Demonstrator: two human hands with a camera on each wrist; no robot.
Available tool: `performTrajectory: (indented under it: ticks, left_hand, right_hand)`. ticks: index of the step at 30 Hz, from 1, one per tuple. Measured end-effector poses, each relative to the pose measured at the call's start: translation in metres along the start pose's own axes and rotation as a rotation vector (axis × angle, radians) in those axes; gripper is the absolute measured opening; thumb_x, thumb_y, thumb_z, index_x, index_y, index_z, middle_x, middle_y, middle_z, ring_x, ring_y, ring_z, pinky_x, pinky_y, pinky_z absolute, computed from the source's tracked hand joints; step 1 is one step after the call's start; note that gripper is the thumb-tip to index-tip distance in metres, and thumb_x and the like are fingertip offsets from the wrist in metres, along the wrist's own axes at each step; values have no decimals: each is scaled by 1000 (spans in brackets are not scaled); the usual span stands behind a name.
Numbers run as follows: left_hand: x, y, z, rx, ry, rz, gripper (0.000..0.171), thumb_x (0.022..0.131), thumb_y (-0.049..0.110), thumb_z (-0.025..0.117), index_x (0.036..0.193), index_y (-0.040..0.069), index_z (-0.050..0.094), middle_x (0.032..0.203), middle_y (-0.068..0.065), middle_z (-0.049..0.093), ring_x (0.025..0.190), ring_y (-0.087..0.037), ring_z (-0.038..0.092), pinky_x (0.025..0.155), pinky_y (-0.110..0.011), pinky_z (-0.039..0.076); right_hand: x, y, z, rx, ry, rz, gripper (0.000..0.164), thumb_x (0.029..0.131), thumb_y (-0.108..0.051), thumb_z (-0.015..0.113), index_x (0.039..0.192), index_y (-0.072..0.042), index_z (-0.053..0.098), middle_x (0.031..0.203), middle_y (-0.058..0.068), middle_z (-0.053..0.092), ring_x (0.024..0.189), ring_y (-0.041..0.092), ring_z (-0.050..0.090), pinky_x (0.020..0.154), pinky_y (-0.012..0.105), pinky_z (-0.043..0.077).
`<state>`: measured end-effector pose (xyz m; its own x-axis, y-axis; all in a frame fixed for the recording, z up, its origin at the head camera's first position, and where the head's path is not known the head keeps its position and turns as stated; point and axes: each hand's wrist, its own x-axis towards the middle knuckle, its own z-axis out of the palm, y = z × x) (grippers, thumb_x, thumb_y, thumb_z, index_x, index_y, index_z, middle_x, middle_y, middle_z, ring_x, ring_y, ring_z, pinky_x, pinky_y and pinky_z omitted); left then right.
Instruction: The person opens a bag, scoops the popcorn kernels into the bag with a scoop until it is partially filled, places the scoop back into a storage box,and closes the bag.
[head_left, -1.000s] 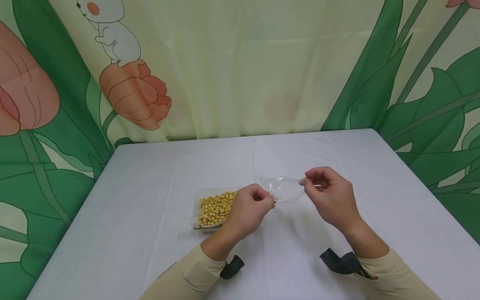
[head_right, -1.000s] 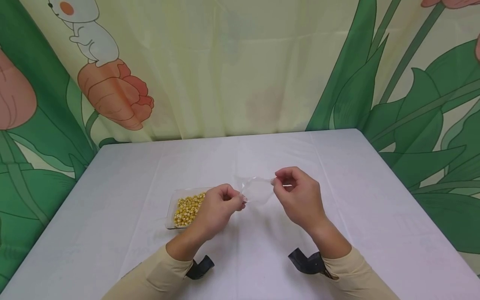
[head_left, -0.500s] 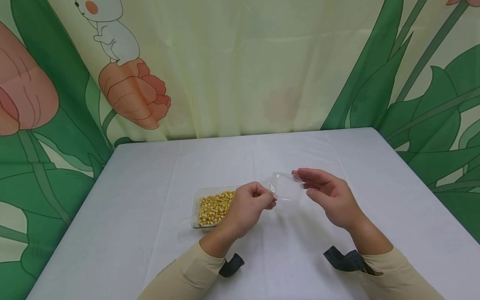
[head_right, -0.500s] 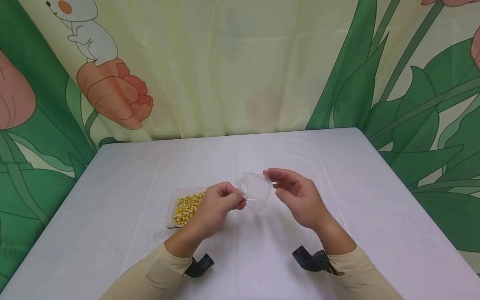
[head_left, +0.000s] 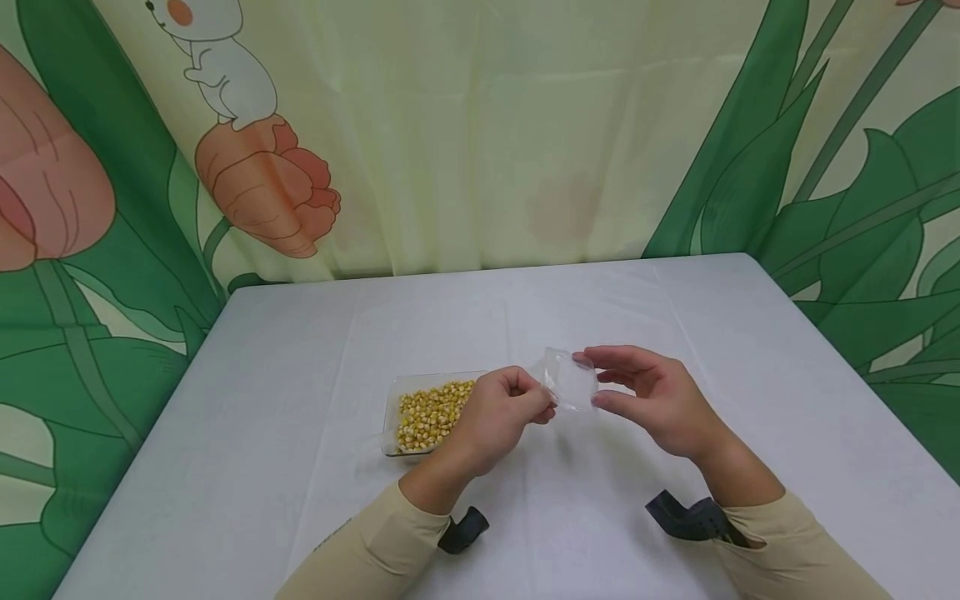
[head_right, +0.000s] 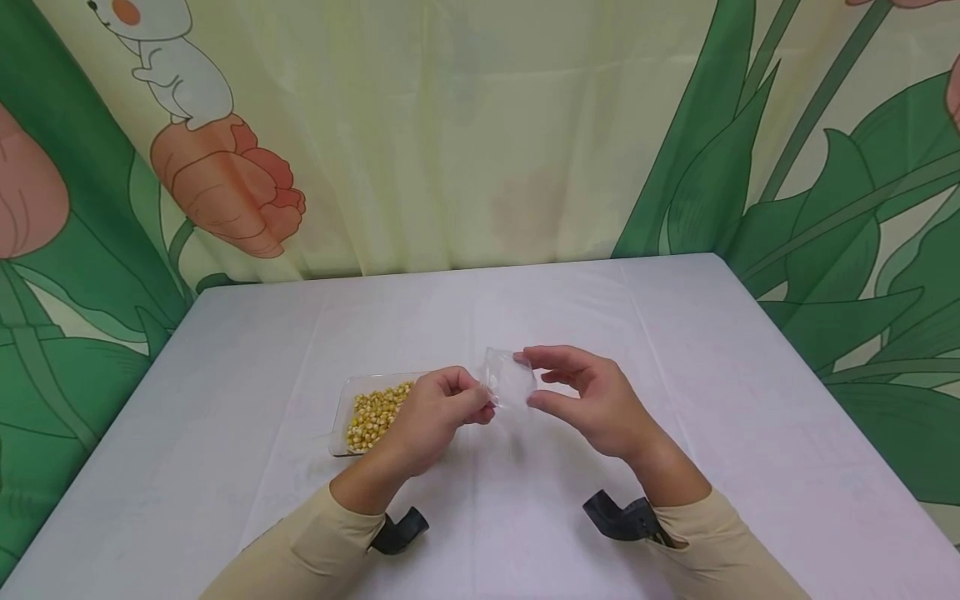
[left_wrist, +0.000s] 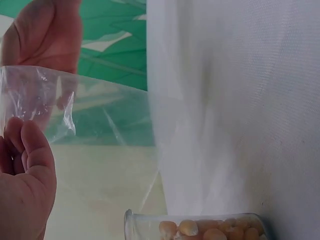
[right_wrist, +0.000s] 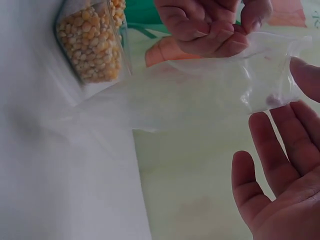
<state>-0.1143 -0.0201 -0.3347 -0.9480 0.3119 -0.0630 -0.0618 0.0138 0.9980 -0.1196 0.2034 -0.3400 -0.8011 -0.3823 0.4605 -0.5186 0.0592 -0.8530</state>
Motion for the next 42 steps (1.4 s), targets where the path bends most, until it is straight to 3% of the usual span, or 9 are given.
performTrajectory:
  ticks: [8, 13, 18, 22, 31, 36, 42]
  left_hand:
    - [0, 0, -1, 0, -8, 5, 9, 91, 5, 59, 83, 1, 59, 78, -4, 66, 76, -13, 65, 82, -32, 56]
    - [1, -1, -3, 3, 7, 3, 9, 91, 5, 58, 83, 1, 58, 78, -4, 66, 76, -14, 65, 83, -32, 56]
    - [2, -1, -3, -11, 2, -1, 10, 93, 5, 58, 84, 1, 58, 78, -6, 65, 76, -15, 65, 83, -32, 57]
    - [2, -1, -2, -8, -10, -9, 10, 93, 5, 59, 84, 1, 58, 78, -6, 65, 76, -14, 64, 83, -32, 57]
    - [0, -1, -3, -14, -22, -20, 9, 90, 5, 59, 82, 1, 58, 79, -7, 67, 74, -13, 64, 82, -32, 56]
    - [0, -1, -4, 22, -18, -45, 9, 90, 5, 60, 82, 1, 59, 86, -13, 69, 74, -13, 64, 80, -31, 56]
    - [1, -2, -6, 98, 2, -78, 9, 91, 5, 59, 83, 2, 60, 86, -9, 70, 78, -19, 67, 79, -31, 56]
  right_hand:
    - [-2, -1, 2, 9, 13, 36, 37, 85, 20, 64, 121, 11, 60, 116, 1, 71, 101, 12, 69, 85, 23, 54]
    - [-3, 1, -3, 65, -71, -10, 45, 86, 23, 59, 128, 7, 59, 126, 5, 67, 103, 16, 67, 87, 23, 53]
    - [-3, 0, -3, 27, -128, -52, 52, 82, 24, 63, 132, 9, 56, 132, 2, 64, 105, 18, 65, 85, 24, 51]
    - [-3, 0, 2, 12, -83, -54, 48, 80, 24, 66, 126, 9, 60, 123, 5, 68, 98, 15, 64, 79, 22, 51]
    - [-3, -1, 7, -57, 83, 40, 31, 79, 21, 69, 107, 7, 67, 103, 7, 73, 82, 13, 63, 71, 20, 53]
    - [-2, -4, 4, -154, 125, 99, 28, 81, 17, 72, 106, 5, 68, 102, 10, 73, 79, 13, 62, 68, 21, 54]
    - [0, -6, 0, -300, 142, 136, 25, 83, 10, 75, 106, 0, 70, 101, 10, 73, 80, 13, 59, 65, 20, 52]
